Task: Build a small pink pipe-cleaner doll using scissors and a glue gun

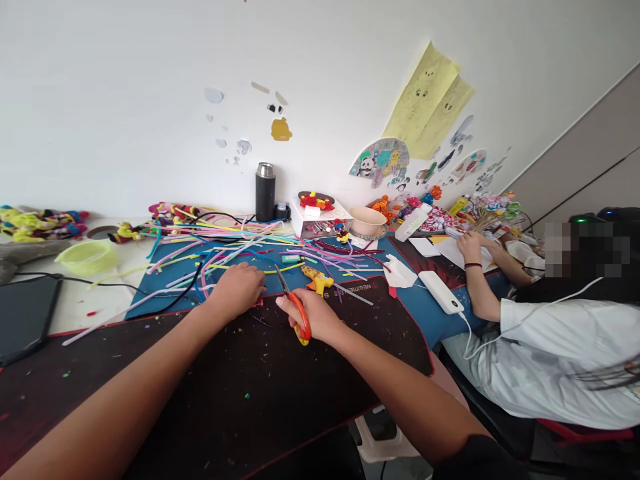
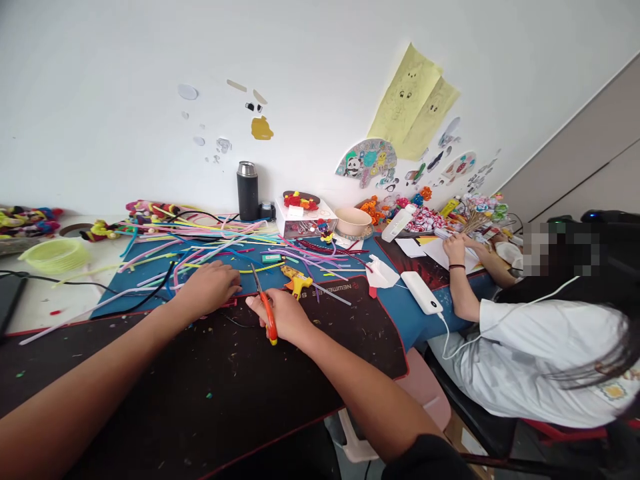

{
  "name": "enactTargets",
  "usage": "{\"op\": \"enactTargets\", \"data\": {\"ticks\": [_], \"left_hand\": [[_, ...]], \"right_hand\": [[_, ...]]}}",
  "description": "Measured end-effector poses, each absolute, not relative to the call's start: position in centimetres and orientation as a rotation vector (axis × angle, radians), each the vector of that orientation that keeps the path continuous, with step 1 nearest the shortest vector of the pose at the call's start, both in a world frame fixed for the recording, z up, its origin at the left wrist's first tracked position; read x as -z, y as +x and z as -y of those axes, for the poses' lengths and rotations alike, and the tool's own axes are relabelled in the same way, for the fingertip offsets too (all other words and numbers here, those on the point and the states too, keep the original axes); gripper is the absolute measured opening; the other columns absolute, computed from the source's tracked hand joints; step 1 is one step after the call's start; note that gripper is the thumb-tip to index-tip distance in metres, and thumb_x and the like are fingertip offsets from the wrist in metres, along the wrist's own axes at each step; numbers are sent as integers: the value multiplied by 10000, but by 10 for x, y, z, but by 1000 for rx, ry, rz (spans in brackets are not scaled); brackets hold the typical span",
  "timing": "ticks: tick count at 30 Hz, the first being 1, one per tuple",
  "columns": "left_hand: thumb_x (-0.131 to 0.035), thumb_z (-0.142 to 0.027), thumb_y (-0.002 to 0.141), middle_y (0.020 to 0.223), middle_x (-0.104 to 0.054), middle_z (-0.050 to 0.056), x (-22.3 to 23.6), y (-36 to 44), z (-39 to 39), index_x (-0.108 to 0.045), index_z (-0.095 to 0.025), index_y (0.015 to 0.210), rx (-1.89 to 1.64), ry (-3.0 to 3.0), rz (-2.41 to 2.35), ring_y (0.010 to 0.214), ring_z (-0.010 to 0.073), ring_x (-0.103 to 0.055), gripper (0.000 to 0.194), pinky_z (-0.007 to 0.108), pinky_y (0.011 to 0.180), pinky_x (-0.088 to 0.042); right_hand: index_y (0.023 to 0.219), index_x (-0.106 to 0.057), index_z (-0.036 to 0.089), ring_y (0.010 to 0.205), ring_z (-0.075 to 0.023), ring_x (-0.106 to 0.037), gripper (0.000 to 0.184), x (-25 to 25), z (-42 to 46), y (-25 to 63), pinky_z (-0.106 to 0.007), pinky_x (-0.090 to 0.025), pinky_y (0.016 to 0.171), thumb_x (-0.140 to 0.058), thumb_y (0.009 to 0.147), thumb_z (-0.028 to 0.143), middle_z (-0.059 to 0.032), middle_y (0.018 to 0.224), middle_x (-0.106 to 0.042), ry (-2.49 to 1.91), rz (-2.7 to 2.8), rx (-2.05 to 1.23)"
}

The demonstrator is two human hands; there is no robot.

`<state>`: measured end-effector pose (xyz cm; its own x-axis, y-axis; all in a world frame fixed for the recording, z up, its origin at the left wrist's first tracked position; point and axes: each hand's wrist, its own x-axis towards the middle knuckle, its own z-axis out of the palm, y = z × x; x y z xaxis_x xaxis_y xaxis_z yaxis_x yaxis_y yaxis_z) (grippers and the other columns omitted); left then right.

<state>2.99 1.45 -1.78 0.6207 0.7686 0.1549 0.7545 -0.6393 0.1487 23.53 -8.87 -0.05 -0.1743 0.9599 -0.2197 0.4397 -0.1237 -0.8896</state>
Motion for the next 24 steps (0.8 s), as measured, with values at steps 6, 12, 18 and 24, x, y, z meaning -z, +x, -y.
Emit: {"op": "enactTargets", "data": {"ticks": [6, 12, 18, 24], "left_hand": [[-580, -320, 943, 942, -793, 176, 28, 21, -23, -728, -206, 829, -396, 2645, -1296, 992, 354, -724, 219, 410, 876, -518], [-485, -515, 991, 792, -791, 40, 10, -15, -31, -687, -246, 968, -551, 2347, -1391, 691, 239, -724, 337, 306, 643, -497], [-690, -618, 827, 775, -774, 27, 4, -35, -20, -664, -241, 868, -841, 1894, -1318, 691, 234, -714, 380, 311, 646, -531], [-775, -684, 771, 883, -822, 66, 11, -45, -3, -754, -222, 897, -933, 1694, -1298, 761, 255, -739, 479, 340, 701, -590]], "right_hand": [[939, -630, 216, 522, -137, -609, 505, -11, 87, 236, -251, -422, 591, -671, 976, 718, 25, 655, -669, -1602, 1702, -1244], [946, -650, 229, 728, -229, -686, 471, -29, 83, 232, -301, -397, 634, -701, 959, 697, -41, 778, -722, -1855, 2025, -910], [1009, -727, 211, 916, -329, -741, 470, -26, 72, 225, -339, -406, 656, -708, 954, 677, -143, 952, -787, -2014, 2337, -628], [1162, -763, 200, 970, -352, -756, 358, -39, 70, 223, -348, -429, 680, -739, 969, 500, -155, 1031, -812, -1926, 2574, -524]]}}
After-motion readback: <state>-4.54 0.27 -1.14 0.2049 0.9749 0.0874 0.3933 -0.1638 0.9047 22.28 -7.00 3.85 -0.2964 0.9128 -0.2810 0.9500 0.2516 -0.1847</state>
